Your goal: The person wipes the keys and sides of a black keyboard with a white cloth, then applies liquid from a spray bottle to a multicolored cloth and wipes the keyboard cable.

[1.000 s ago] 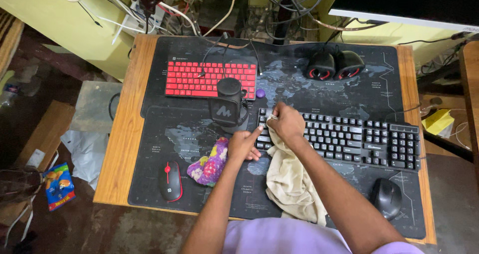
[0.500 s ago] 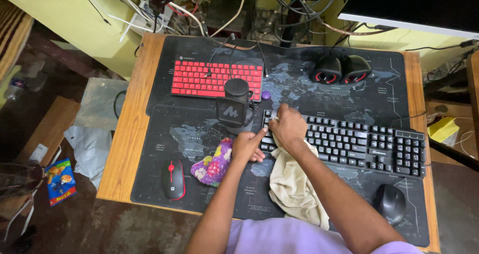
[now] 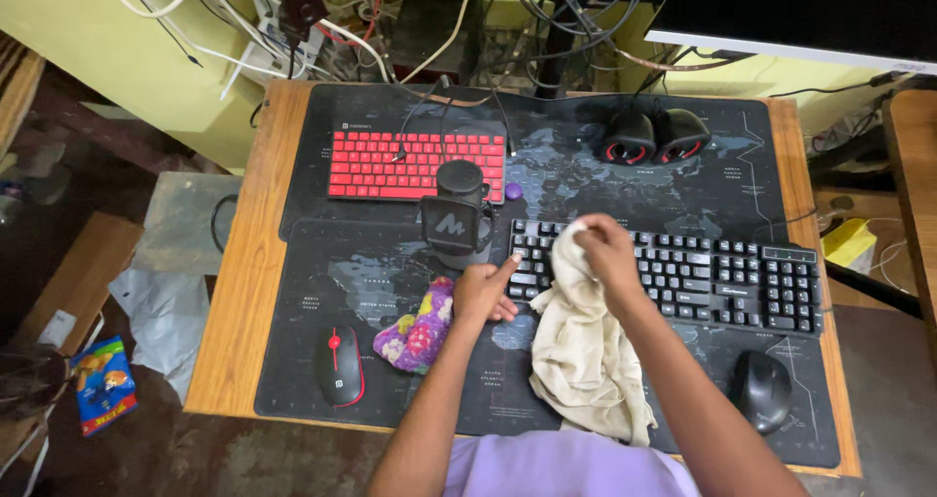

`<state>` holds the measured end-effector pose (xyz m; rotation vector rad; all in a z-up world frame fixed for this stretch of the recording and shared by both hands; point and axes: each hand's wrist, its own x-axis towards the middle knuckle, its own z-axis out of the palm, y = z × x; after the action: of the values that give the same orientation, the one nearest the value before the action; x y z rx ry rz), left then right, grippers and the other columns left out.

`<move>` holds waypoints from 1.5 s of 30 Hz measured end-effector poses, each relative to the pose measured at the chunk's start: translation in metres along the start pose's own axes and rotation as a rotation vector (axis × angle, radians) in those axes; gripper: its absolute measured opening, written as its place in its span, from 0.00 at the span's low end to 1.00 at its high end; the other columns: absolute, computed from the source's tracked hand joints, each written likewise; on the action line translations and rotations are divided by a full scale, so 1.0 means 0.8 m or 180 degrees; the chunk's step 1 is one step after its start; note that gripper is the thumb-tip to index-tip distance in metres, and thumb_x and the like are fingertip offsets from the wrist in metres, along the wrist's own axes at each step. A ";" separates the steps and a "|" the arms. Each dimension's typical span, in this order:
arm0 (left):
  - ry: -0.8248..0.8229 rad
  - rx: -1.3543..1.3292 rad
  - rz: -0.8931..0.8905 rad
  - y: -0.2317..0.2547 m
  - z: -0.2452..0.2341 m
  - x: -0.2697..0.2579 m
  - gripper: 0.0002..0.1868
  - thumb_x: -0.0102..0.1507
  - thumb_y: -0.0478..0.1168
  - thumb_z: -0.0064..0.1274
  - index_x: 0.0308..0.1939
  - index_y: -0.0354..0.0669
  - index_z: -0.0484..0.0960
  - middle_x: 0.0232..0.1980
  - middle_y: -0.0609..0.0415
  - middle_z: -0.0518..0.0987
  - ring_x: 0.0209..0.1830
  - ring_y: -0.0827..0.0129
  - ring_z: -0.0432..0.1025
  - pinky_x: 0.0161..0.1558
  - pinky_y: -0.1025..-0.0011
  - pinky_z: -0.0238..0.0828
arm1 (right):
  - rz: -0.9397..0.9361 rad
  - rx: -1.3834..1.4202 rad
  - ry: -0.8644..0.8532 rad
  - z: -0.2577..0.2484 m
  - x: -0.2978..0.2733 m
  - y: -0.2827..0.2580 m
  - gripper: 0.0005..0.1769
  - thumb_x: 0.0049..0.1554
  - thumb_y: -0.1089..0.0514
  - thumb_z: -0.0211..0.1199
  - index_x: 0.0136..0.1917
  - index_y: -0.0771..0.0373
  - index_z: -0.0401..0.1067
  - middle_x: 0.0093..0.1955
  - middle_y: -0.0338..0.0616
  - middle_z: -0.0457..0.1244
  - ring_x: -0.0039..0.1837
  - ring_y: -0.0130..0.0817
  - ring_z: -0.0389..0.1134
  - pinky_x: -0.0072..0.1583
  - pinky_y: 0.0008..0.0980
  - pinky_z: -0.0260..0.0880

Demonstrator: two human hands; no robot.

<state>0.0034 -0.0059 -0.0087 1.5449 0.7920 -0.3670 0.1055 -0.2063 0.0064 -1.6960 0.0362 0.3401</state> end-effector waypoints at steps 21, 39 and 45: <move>-0.0120 -0.0072 0.0039 0.000 -0.003 -0.003 0.34 0.61 0.68 0.54 0.26 0.36 0.76 0.23 0.38 0.83 0.15 0.61 0.78 0.13 0.73 0.67 | -0.0299 -0.2083 0.0667 -0.001 -0.054 -0.032 0.14 0.47 0.46 0.70 0.41 0.57 0.76 0.32 0.41 0.67 0.36 0.37 0.69 0.42 0.38 0.67; -0.0133 -0.0180 0.0181 0.012 -0.008 -0.019 0.34 0.63 0.65 0.55 0.25 0.34 0.76 0.21 0.39 0.81 0.13 0.63 0.77 0.12 0.74 0.64 | -0.0025 -0.2769 0.0515 0.043 -0.012 -0.052 0.17 0.41 0.44 0.74 0.39 0.55 0.77 0.36 0.47 0.70 0.42 0.48 0.73 0.47 0.44 0.71; -0.0136 -0.0219 0.0128 0.010 -0.007 -0.015 0.33 0.62 0.65 0.55 0.25 0.35 0.77 0.21 0.39 0.81 0.13 0.63 0.77 0.12 0.73 0.66 | -0.0451 -0.2959 0.0567 0.059 -0.012 -0.052 0.15 0.42 0.48 0.73 0.39 0.56 0.76 0.37 0.49 0.70 0.43 0.51 0.73 0.47 0.46 0.70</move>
<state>-0.0010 -0.0037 0.0063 1.4819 0.7321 -0.3386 0.0959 -0.1556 0.0436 -2.6299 -0.1307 0.0865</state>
